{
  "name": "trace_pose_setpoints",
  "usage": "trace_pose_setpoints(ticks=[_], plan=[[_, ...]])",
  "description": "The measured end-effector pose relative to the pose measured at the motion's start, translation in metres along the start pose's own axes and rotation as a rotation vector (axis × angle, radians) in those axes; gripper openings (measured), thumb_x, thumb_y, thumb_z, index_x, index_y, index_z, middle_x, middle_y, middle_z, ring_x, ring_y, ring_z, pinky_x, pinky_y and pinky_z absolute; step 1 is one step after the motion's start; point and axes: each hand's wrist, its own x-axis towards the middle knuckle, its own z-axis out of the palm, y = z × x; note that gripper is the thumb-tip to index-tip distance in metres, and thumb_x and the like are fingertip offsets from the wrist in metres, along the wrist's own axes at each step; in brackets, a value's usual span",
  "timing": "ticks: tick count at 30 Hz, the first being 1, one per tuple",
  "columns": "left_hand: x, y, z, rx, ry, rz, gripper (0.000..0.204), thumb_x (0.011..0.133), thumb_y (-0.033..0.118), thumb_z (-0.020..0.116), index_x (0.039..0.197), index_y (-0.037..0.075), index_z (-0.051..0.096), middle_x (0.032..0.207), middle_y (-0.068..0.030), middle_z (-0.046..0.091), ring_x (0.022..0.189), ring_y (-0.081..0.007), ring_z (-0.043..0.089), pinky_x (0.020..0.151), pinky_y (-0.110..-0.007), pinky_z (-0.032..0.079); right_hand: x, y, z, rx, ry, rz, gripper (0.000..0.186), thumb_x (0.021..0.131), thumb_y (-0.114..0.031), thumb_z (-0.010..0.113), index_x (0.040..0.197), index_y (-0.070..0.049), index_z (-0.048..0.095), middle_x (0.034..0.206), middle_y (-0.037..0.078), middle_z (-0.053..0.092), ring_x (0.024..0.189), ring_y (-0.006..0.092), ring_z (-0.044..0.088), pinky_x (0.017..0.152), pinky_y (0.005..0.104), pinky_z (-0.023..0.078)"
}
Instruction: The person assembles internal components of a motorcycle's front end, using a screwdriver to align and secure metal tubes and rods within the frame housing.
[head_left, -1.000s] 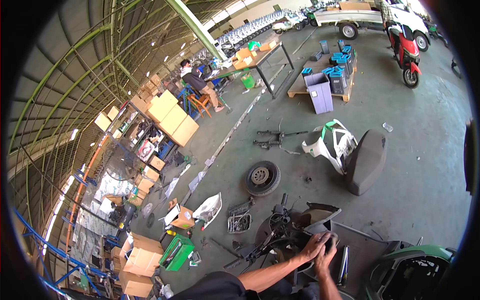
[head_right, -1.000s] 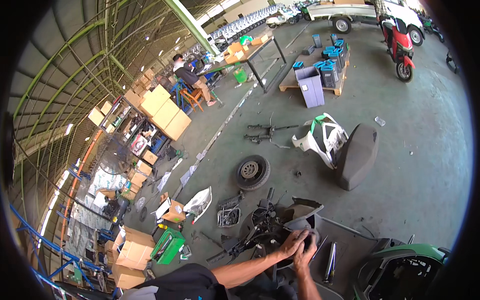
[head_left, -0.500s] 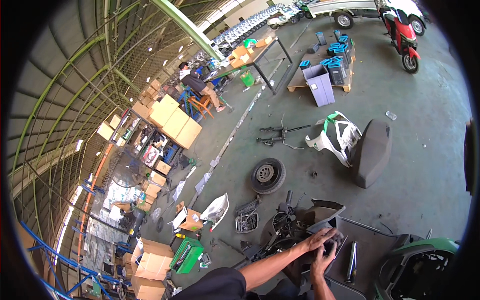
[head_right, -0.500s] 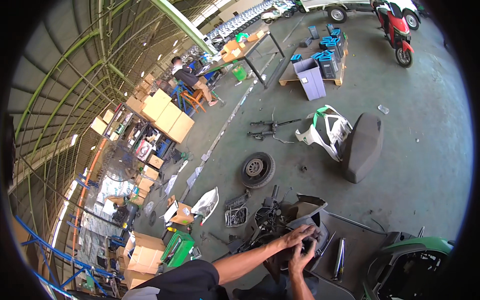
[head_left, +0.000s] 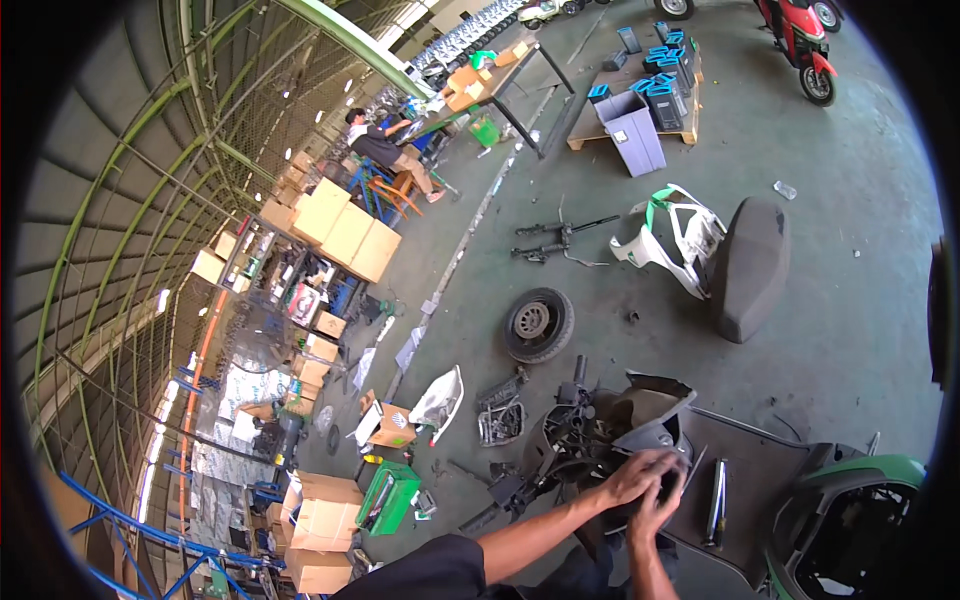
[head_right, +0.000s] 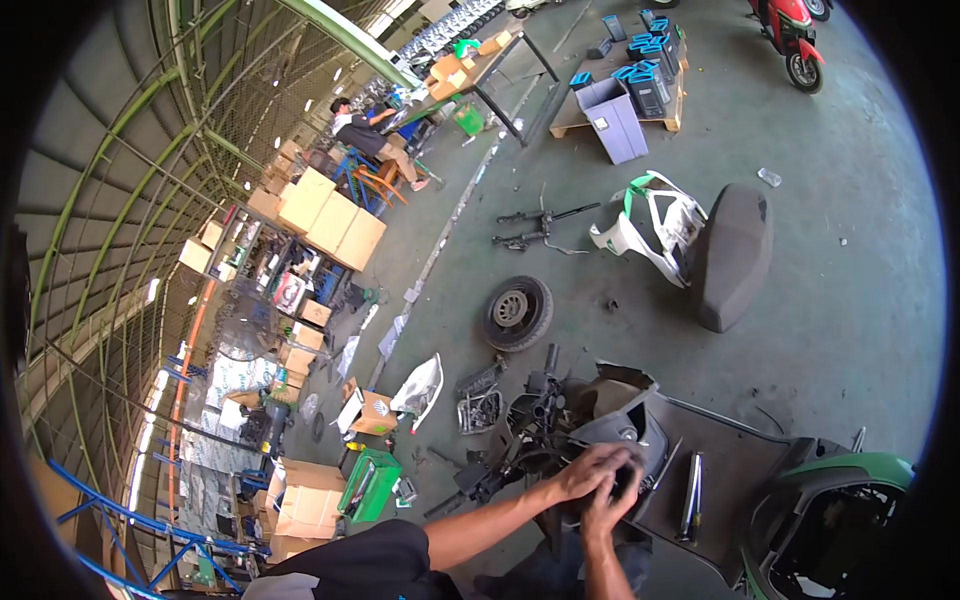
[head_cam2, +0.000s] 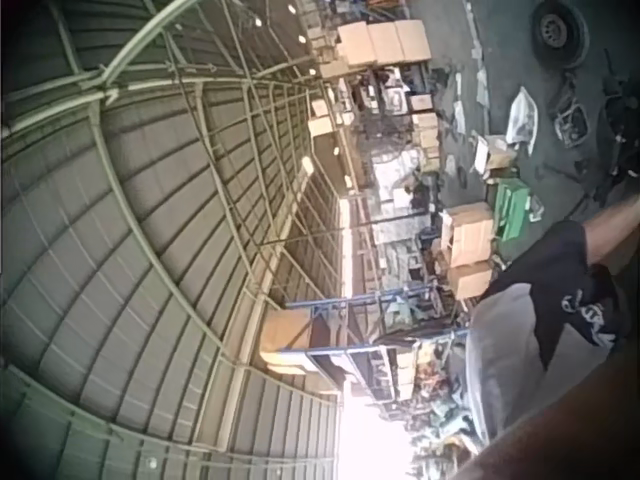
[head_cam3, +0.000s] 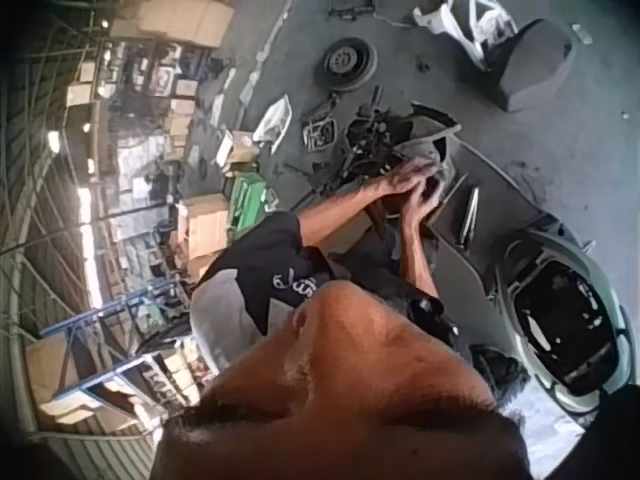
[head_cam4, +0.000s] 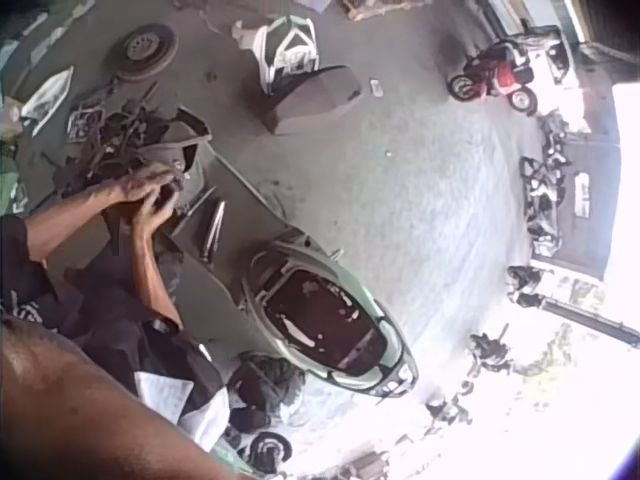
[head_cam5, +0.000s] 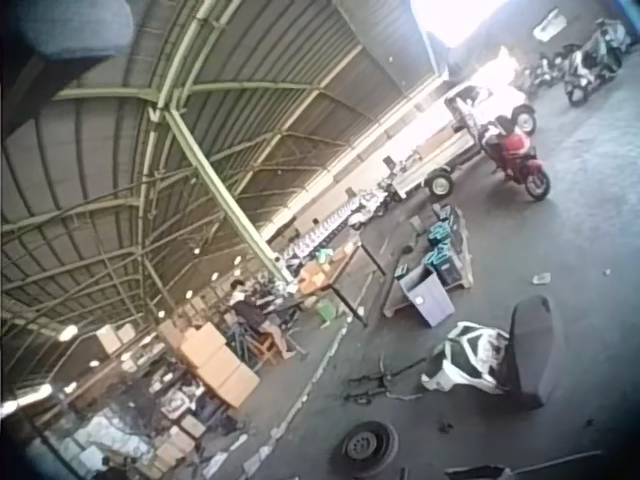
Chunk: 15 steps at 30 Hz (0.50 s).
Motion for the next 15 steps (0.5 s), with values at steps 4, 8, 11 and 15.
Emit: trace_pose_setpoints(ticks=[4,8,11,15], plan=[[0.019,0.012,-0.015,-0.283,-0.348,-0.240,0.063,0.096,0.058,0.044,0.106,-0.001,0.063,0.096,-0.0107,0.066,0.090,-0.0197,0.063,0.086,-0.032,0.048,-0.017,-0.013,-0.002,-0.011,-0.069,0.083,0.030,0.091,-0.012,0.054,0.115,0.007,0.053,0.108,0.018,0.058,0.100,0.0263,0.055,0.092,0.0369,0.041],[0.021,0.012,-0.027,-0.147,-0.458,-0.067,0.081,0.089,0.072,0.037,0.107,-0.002,0.063,0.094,-0.0133,0.067,0.098,-0.0216,0.062,0.090,-0.035,0.045,-0.006,-0.012,0.002,0.038,-0.075,0.128,0.031,0.093,-0.021,0.054,0.109,0.005,0.053,0.103,0.015,0.057,0.096,0.0241,0.052,0.088,0.0367,0.041],[0.035,0.030,-0.029,-0.181,-0.531,-0.193,0.071,0.087,0.062,0.056,0.116,-0.003,0.059,0.103,-0.0163,0.067,0.101,-0.0249,0.063,0.092,-0.036,0.046,-0.011,0.005,0.003,0.042,-0.005,0.054,0.038,0.096,-0.032,0.049,0.110,0.004,0.051,0.102,0.011,0.054,0.095,0.0222,0.051,0.086,0.0361,0.042],[0.033,0.044,-0.016,0.027,-0.465,-0.164,0.061,0.080,0.043,0.072,0.119,-0.002,0.058,0.102,-0.0167,0.065,0.099,-0.0270,0.064,0.088,-0.037,0.049,-0.023,0.030,-0.003,0.073,0.032,-0.074,0.044,0.098,-0.036,0.045,0.114,0.005,0.047,0.106,0.011,0.051,0.095,0.0205,0.052,0.086,0.0352,0.043]])
